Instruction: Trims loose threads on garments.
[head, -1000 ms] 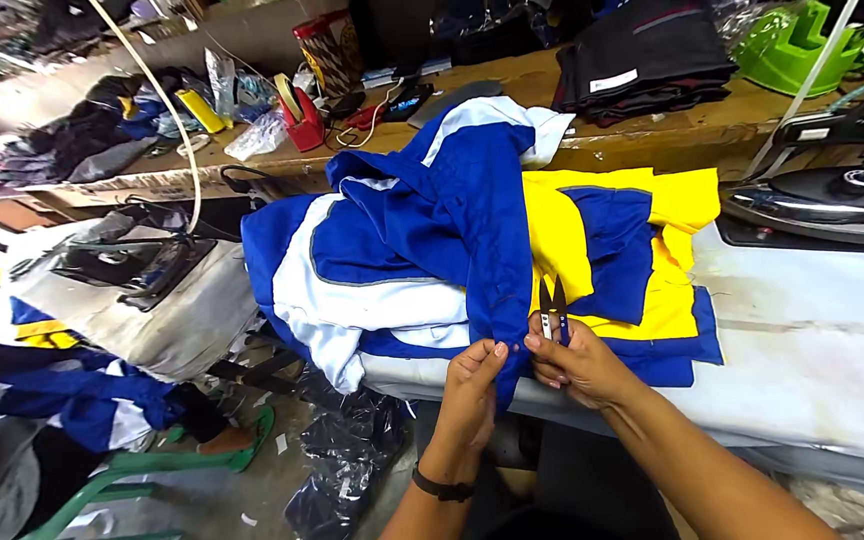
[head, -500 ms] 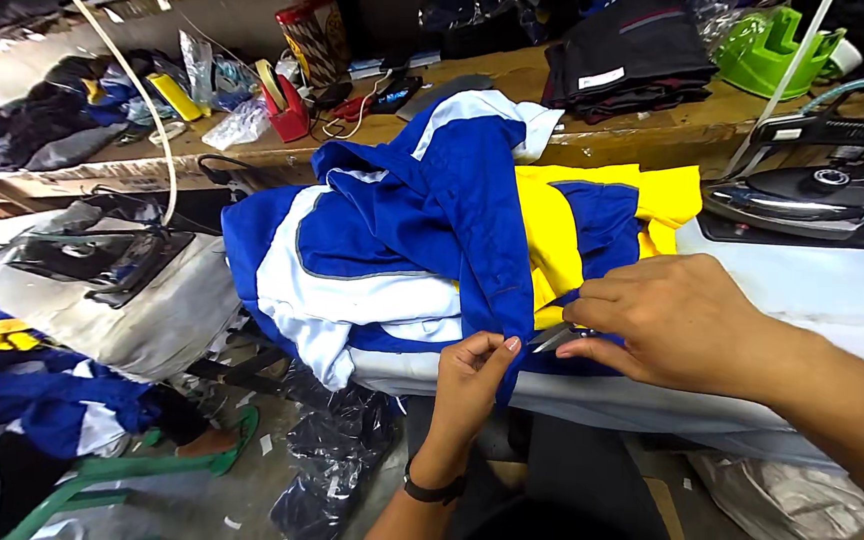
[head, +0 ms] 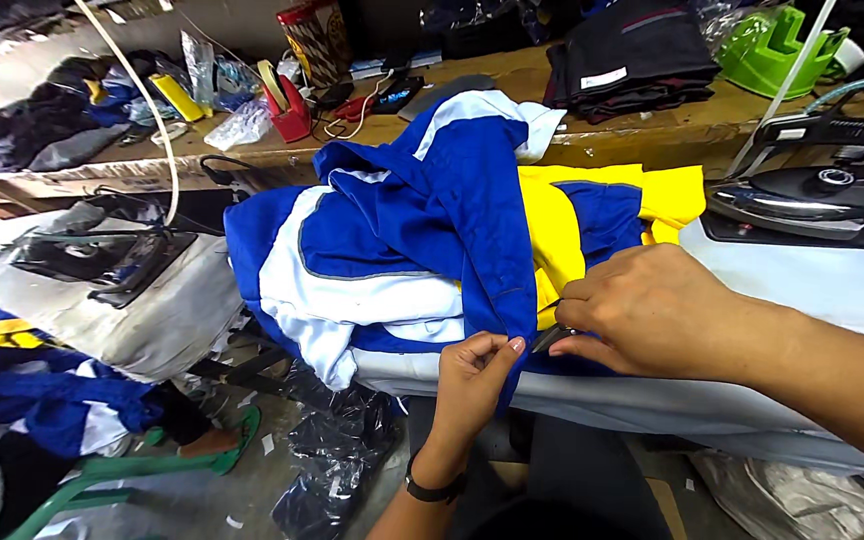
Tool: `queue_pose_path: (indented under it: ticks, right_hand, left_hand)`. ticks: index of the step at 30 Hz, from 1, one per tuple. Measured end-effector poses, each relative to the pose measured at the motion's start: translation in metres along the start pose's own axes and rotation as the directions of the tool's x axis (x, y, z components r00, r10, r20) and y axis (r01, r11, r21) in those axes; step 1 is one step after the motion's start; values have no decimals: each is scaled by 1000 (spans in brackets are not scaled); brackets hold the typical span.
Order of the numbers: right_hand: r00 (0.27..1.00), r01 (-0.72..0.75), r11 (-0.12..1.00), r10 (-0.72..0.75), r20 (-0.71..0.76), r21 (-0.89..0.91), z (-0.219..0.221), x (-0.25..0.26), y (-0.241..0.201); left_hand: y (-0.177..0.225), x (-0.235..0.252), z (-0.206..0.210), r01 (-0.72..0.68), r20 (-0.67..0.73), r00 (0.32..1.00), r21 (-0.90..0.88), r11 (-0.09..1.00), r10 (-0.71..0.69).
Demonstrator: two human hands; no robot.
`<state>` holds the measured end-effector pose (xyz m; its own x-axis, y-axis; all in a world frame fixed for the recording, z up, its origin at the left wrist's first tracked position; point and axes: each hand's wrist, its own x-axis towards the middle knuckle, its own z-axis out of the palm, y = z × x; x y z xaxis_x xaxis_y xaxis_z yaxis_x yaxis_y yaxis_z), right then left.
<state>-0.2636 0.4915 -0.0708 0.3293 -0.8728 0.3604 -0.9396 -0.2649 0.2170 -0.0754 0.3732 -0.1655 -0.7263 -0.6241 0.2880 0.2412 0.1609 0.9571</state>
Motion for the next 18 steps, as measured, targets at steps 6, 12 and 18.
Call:
queue_pose_path:
  ticks: [6, 12, 18]
  right_hand:
    - [999, 34, 999, -34, 32, 7, 1, 5, 1]
    - [991, 63, 998, -65, 119, 21, -1, 10, -1]
    - [980, 95, 994, -103, 171, 60, 1, 16, -3]
  left_hand:
    - [-2, 1, -1, -16, 15, 1000, 59, 998, 15]
    - [-4, 2, -4, -28, 68, 998, 169, 985, 16]
    - [-5, 3, -4, -39, 105, 994, 247, 968, 14]
